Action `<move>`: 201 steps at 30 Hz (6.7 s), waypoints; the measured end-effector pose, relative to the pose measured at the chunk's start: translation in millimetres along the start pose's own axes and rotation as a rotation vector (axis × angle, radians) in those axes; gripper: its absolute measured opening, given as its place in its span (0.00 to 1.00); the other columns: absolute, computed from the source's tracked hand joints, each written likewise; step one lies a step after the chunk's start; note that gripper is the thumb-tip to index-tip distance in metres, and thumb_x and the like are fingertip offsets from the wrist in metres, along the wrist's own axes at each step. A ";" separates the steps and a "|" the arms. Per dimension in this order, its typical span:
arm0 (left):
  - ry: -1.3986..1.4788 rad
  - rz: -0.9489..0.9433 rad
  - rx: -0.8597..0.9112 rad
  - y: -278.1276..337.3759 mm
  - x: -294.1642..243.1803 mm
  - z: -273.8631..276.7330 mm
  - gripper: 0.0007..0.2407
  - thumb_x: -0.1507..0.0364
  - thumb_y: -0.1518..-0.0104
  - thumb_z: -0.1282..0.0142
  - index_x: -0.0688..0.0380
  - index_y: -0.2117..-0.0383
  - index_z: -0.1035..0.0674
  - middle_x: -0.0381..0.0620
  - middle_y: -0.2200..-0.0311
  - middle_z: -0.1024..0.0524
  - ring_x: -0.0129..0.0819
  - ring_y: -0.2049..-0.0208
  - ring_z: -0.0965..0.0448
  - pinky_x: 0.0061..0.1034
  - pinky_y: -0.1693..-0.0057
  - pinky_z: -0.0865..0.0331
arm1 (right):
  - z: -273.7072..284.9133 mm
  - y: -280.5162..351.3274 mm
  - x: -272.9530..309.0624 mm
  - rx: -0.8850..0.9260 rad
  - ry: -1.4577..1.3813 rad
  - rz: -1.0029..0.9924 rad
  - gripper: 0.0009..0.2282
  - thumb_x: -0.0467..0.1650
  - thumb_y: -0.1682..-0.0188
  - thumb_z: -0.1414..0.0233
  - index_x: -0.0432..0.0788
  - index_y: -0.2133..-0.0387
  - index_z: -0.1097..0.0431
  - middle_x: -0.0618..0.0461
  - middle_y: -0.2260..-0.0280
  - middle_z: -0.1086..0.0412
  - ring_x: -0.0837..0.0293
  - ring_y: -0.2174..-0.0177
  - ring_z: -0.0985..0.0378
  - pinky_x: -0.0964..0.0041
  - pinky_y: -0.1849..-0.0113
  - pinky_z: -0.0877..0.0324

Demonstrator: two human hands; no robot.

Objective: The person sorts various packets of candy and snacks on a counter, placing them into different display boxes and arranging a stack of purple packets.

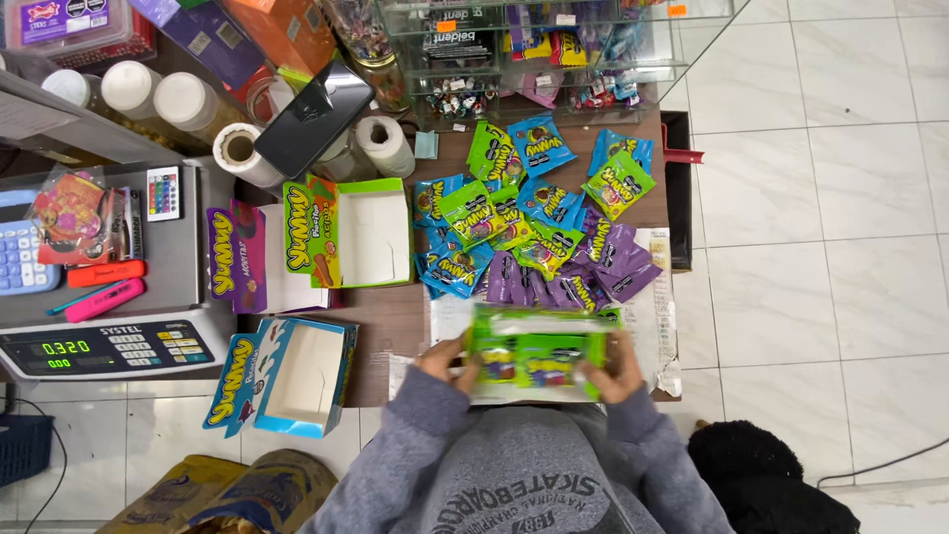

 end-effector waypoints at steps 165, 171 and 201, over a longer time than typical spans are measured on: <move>0.029 -0.740 -0.301 16.4 -25.4 86.9 0.01 0.77 0.25 0.25 0.58 0.53 0.06 0.45 0.60 0.08 0.41 0.60 0.10 0.33 0.48 0.17 | -73.2 -308.9 187.2 0.026 1.094 -0.453 0.22 0.47 0.38 0.25 0.61 0.34 0.19 0.51 0.65 0.17 0.50 0.74 0.21 0.44 0.68 0.17; 0.037 -0.797 -0.426 -42.7 -129.4 74.3 0.34 0.61 0.27 0.21 0.61 0.16 0.21 0.70 0.24 0.19 0.72 0.25 0.17 0.63 0.26 0.18 | -124.0 -234.1 237.4 0.378 0.575 -0.113 0.14 0.30 0.48 0.17 0.41 0.51 0.06 0.46 0.59 0.05 0.48 0.58 0.02 0.39 0.52 0.05; 1.128 0.065 0.085 -89.8 37.5 5.0 0.33 0.79 0.38 0.13 0.54 0.25 0.19 0.62 0.41 0.08 0.66 0.49 0.04 0.58 0.50 0.01 | -41.0 -298.4 187.1 -0.407 0.373 -0.377 0.30 0.45 0.43 0.23 0.40 0.38 0.24 0.19 0.50 0.20 0.22 0.58 0.08 0.26 0.59 0.08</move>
Point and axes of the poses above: each hand's wrist, its own y-axis away from the middle knuckle, its own z-axis out of the back of the hand, x = y × z, the point moved 8 cm from there along -y, towards the middle knuckle
